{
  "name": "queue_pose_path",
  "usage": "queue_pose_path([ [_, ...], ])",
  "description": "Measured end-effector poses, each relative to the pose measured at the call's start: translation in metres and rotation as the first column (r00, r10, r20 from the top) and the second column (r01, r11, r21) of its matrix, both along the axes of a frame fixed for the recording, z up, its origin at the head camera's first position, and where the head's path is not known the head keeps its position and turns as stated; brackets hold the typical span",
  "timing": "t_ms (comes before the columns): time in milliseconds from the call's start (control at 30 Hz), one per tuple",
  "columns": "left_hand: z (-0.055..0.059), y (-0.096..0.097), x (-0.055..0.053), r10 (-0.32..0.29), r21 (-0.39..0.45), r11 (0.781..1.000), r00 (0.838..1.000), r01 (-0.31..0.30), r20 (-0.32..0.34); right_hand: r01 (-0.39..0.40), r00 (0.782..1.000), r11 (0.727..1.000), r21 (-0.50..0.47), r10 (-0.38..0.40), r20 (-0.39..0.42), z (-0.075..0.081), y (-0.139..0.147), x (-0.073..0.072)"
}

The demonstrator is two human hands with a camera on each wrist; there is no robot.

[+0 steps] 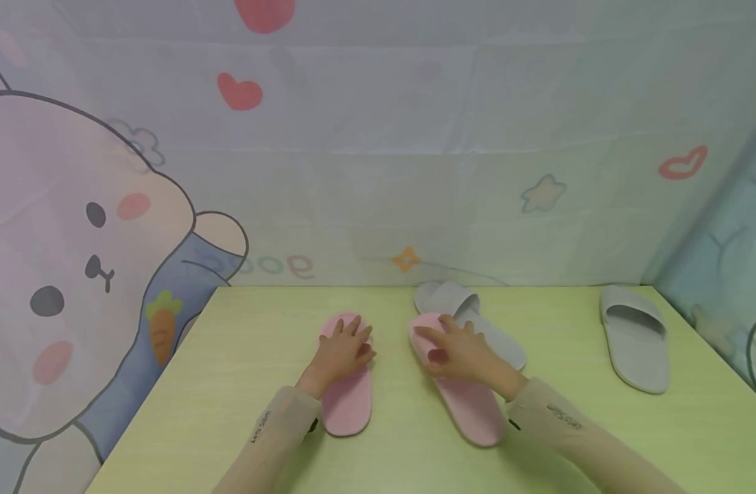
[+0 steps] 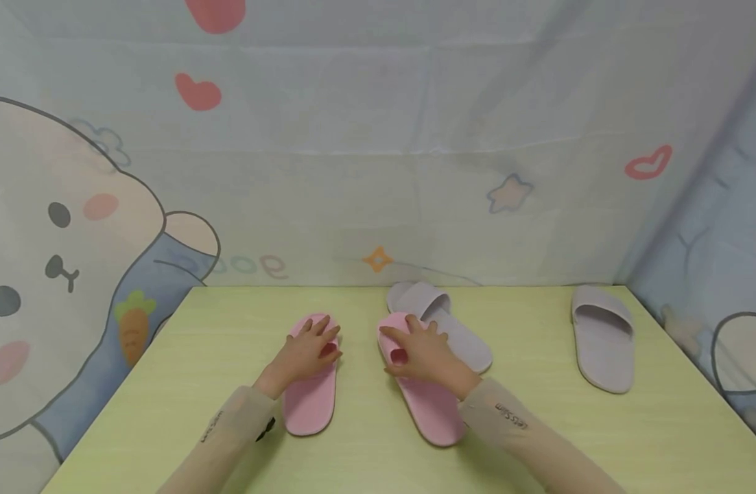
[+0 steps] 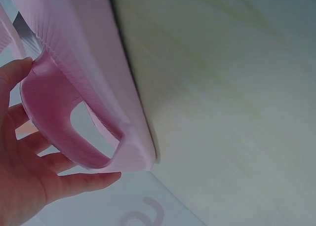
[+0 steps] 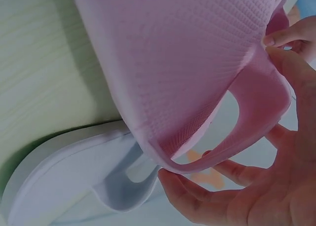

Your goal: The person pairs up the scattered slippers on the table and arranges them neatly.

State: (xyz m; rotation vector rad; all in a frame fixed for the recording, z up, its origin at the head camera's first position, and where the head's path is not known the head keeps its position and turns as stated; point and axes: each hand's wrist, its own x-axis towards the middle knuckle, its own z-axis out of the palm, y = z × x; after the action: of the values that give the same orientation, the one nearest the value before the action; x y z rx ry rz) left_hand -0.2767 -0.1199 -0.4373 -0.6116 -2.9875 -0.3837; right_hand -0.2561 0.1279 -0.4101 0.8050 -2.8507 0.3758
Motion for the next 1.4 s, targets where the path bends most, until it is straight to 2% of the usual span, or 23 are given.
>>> queue_pose_path([
  [533,0.0,-0.001,0.0,0.012,0.025,1.0,0.999,-0.013,0.03,0.029,0.996,1.0,0.002,-0.029,0.089,-0.009,-0.017,-0.003],
  [767,0.002,0.0,0.001,0.013,0.03,0.999,0.999,-0.014,0.038,0.041,0.994,0.999,0.023,-0.043,0.101,-0.014,-0.022,-0.005],
  [1267,0.005,0.0,0.002,0.022,0.024,0.999,0.999,-0.023,0.043,0.058,0.982,0.998,0.027,-0.062,0.181,-0.016,-0.024,-0.008],
  [1400,0.006,0.0,0.004,0.019,0.021,1.0,0.998,-0.02,0.053,0.056,0.982,0.998,0.038,-0.062,0.179,-0.02,-0.021,-0.007],
])
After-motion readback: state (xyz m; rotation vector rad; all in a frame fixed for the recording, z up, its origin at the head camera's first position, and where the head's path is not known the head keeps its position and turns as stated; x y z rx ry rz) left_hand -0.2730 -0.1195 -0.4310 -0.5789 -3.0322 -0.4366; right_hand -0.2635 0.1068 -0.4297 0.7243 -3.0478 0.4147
